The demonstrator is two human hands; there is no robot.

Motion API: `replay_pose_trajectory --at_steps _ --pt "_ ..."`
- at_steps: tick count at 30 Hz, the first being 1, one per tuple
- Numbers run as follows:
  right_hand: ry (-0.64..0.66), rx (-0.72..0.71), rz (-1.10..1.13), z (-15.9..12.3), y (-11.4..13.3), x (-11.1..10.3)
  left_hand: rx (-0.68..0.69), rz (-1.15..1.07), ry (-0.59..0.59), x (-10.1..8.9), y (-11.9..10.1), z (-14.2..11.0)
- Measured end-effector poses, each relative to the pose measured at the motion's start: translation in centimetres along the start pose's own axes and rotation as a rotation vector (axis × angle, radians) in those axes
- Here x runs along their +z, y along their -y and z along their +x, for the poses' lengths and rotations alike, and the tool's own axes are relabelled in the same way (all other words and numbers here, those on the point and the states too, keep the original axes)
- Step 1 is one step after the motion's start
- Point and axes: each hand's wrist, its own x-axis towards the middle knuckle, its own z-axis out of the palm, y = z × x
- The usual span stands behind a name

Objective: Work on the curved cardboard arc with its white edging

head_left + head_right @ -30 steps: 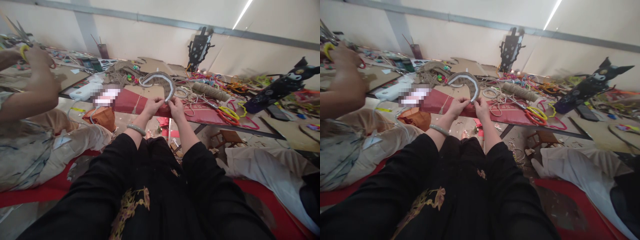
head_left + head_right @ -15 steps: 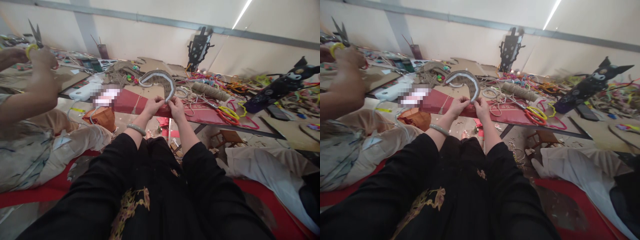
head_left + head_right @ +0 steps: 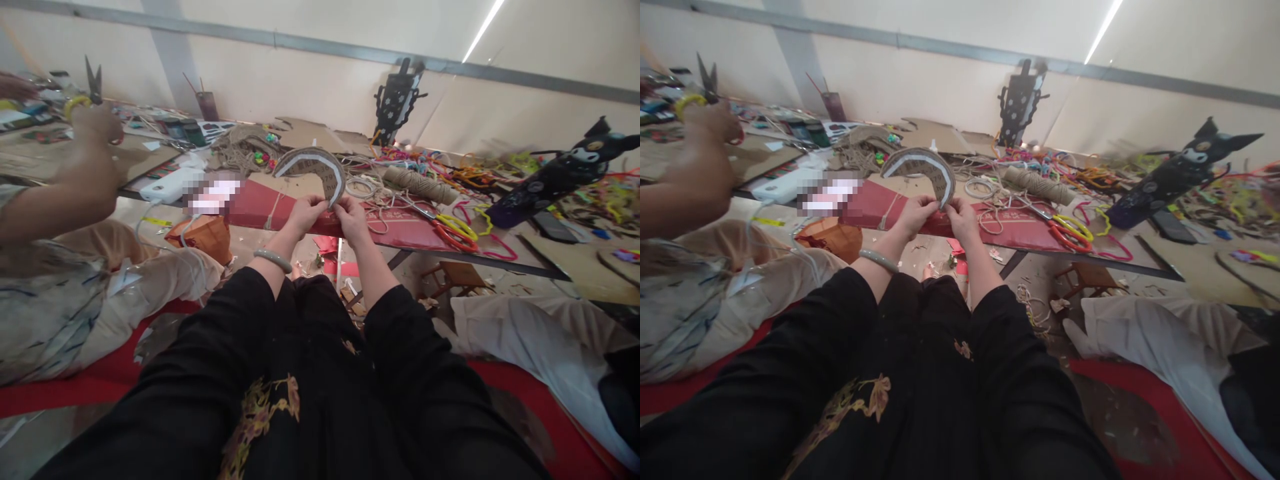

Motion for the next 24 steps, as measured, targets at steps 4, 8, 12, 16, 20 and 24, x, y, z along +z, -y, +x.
replay_pose_trajectory --at_steps 4,8,12,16,20,24 --pt "0.008 0.0 0.004 0.03 -0.02 -0.05 -0.012 0.007 0.0 -0.01 -0.04 -0.04" --pt "0.017 0.005 0.002 0.02 -0.19 -0.08 -0.012 -0.004 0.005 -0.09 0.11 0.03" --pt "0.031 0.014 -0.004 -0.05 -0.32 -0.02 0.009 -0.052 0.037 -0.24 0.39 0.25" --pt "0.045 0.014 0.013 -0.14 -0.17 0.01 0.016 -0.048 0.037 -0.35 0.66 0.43" --pt "0.047 0.022 0.032 -0.15 -0.05 0.0 -0.01 -0.013 0.034 -0.35 0.75 0.41" --pt "0.043 0.029 0.041 -0.14 -0.12 -0.01 -0.014 -0.012 0.037 -0.33 0.81 0.49"
